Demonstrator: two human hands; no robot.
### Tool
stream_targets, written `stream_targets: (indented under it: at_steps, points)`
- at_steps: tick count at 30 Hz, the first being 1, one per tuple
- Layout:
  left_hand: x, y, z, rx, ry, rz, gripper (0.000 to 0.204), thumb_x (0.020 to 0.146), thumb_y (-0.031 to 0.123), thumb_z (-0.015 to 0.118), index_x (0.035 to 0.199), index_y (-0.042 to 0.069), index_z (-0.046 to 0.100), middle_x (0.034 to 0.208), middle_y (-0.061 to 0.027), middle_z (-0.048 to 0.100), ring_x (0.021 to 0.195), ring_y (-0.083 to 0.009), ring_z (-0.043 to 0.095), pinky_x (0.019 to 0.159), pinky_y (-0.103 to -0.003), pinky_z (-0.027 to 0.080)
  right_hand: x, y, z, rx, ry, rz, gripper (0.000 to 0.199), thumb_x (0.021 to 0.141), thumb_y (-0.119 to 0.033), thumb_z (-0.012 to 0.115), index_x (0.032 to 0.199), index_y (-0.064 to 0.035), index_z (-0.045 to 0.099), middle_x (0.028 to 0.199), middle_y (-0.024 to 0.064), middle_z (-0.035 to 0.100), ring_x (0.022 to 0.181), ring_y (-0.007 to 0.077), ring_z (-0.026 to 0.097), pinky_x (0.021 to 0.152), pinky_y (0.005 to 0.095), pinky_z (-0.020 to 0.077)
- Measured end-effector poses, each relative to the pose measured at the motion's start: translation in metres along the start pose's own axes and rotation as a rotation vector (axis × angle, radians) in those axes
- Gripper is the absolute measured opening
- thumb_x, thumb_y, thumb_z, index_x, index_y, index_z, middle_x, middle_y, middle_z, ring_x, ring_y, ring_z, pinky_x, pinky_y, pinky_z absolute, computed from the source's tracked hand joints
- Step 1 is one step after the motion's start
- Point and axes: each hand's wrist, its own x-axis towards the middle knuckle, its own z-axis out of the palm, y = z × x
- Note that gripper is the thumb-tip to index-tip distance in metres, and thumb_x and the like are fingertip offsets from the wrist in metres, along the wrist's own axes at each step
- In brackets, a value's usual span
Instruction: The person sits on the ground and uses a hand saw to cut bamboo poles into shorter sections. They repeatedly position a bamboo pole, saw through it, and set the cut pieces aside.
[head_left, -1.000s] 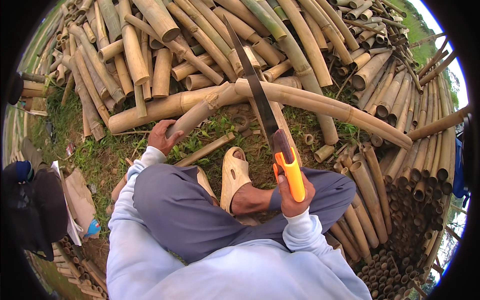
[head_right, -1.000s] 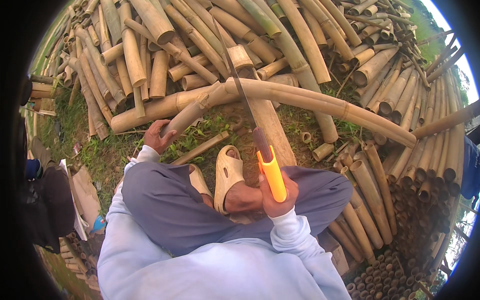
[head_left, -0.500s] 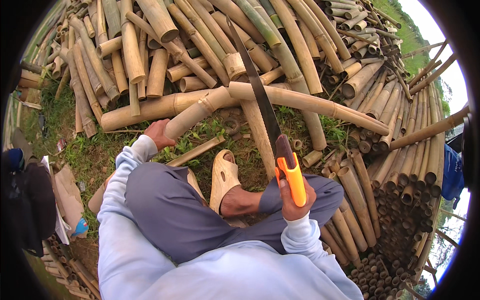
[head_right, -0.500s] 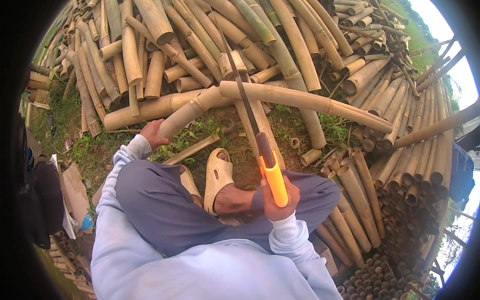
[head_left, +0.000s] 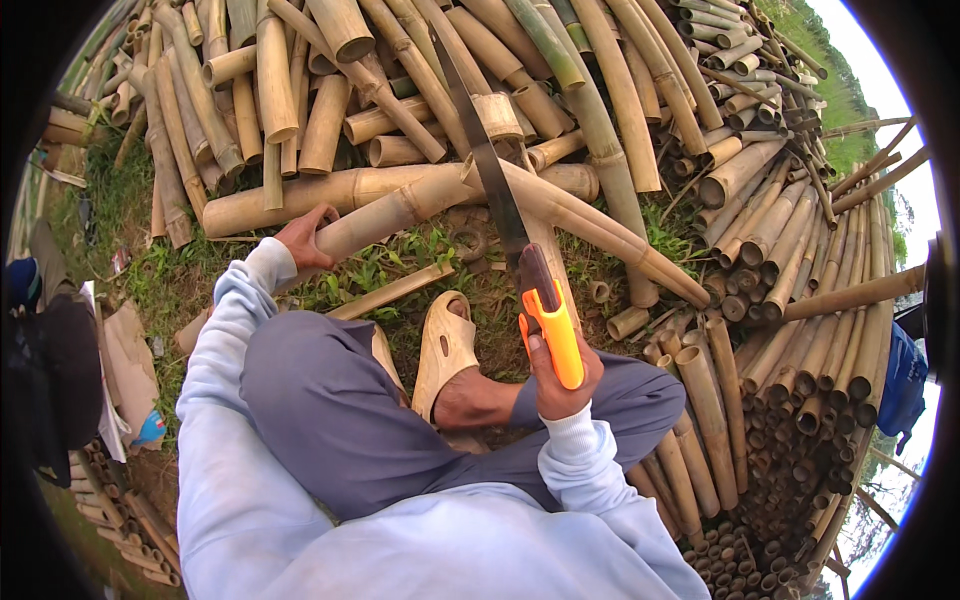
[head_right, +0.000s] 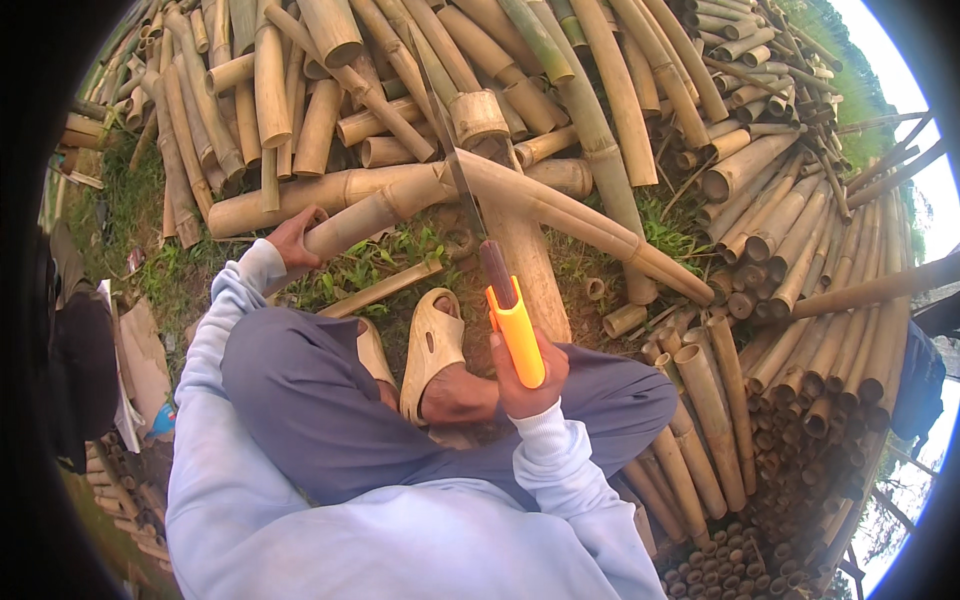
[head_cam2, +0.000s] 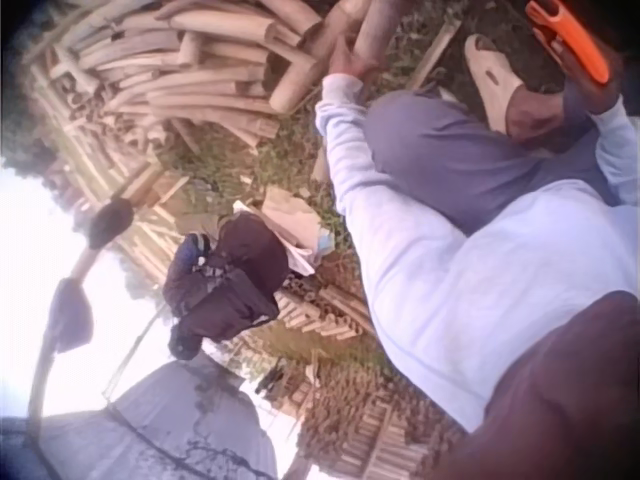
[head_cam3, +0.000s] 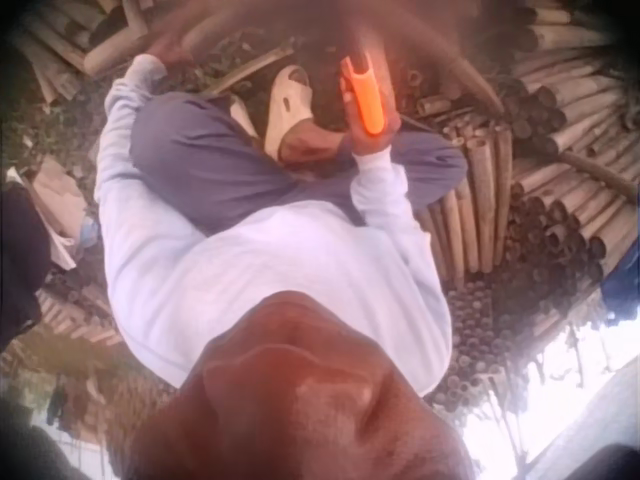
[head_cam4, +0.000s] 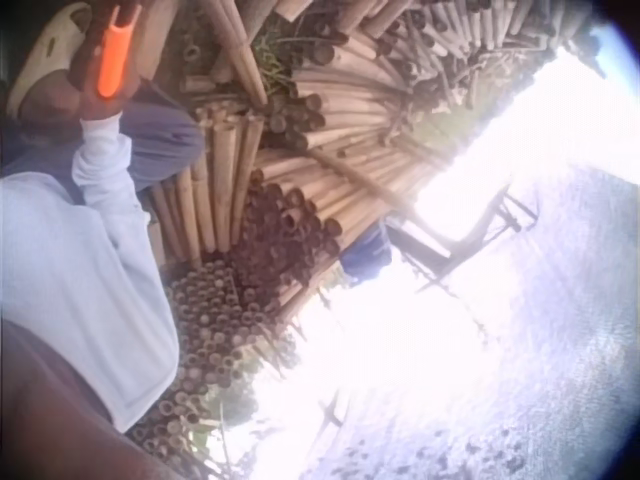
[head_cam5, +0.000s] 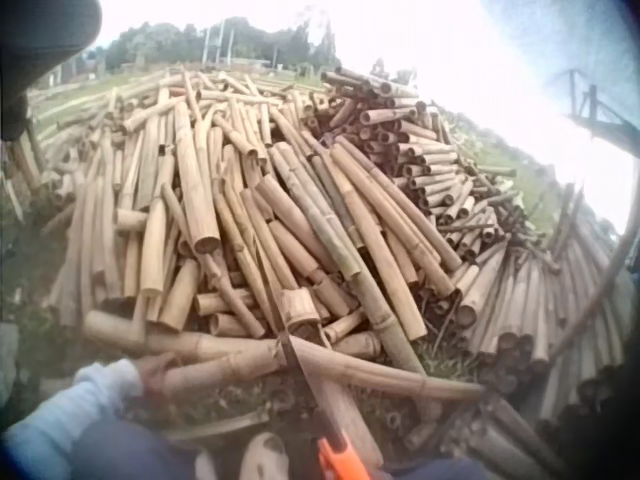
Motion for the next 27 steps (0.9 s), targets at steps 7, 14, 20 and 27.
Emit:
stream_targets:
  at_steps: [7, 14, 20, 27]
  points:
    - [-0.015, 0.016, 0.007, 0.134, 0.008, -0.016, 0.068, 0.067, 0.022, 0.08, 0.126, 0.006, 0.052, 0.113, -0.0216, 0.07, 0.104, -0.0425, 0.068, 0.093, -0.047, 0.053, 0.0, 0.008, 0.008, -0.106, -0.037, -0.077, 0.013, 0.088, 0.0, 0.075, 0.1, 0.0029, 0.071, 0.073, 0.0096, 0.067, 0.059, 0.0183, 0.065, 0.057, 0.0295, 0.0486]
    - [-0.025, 0.028, 0.035, 0.422, 0.365, 0.088, 0.066, 0.068, 0.031, 0.078, 0.128, 0.015, 0.053, 0.108, -0.0224, 0.071, 0.101, -0.0431, 0.068, 0.088, -0.05, 0.054, 0.002, 0.01, 0.007, -0.179, -0.042, -0.204, 0.01, 0.085, 0.001, 0.076, 0.091, 0.002, 0.068, 0.067, 0.0097, 0.061, 0.053, 0.0231, 0.06, 0.053, 0.033, 0.0457]
    - [-0.023, 0.013, 0.034, 0.398, 0.201, 0.009, 0.067, 0.066, 0.029, 0.082, 0.126, 0.017, 0.054, 0.104, -0.0181, 0.073, 0.097, -0.0429, 0.07, 0.083, -0.051, 0.055, -0.002, 0.016, 0.003, -0.199, -0.082, -0.251, 0.01, 0.084, 0.002, 0.076, 0.086, 0.0013, 0.066, 0.067, 0.01, 0.058, 0.053, 0.0262, 0.058, 0.052, 0.0345, 0.0441]
    - [-0.03, 0.025, 0.011, 0.312, 0.056, 0.046, 0.062, 0.061, 0.026, 0.082, 0.115, 0.008, 0.058, 0.111, -0.0163, 0.059, 0.111, -0.0387, 0.06, 0.097, -0.044, 0.049, -0.01, 0.016, -0.012, -0.204, -0.119, -0.244, 0.014, 0.081, 0.003, 0.077, 0.094, 0.0026, 0.07, 0.067, 0.0101, 0.059, 0.053, 0.0269, 0.058, 0.051, 0.0352, 0.0438]
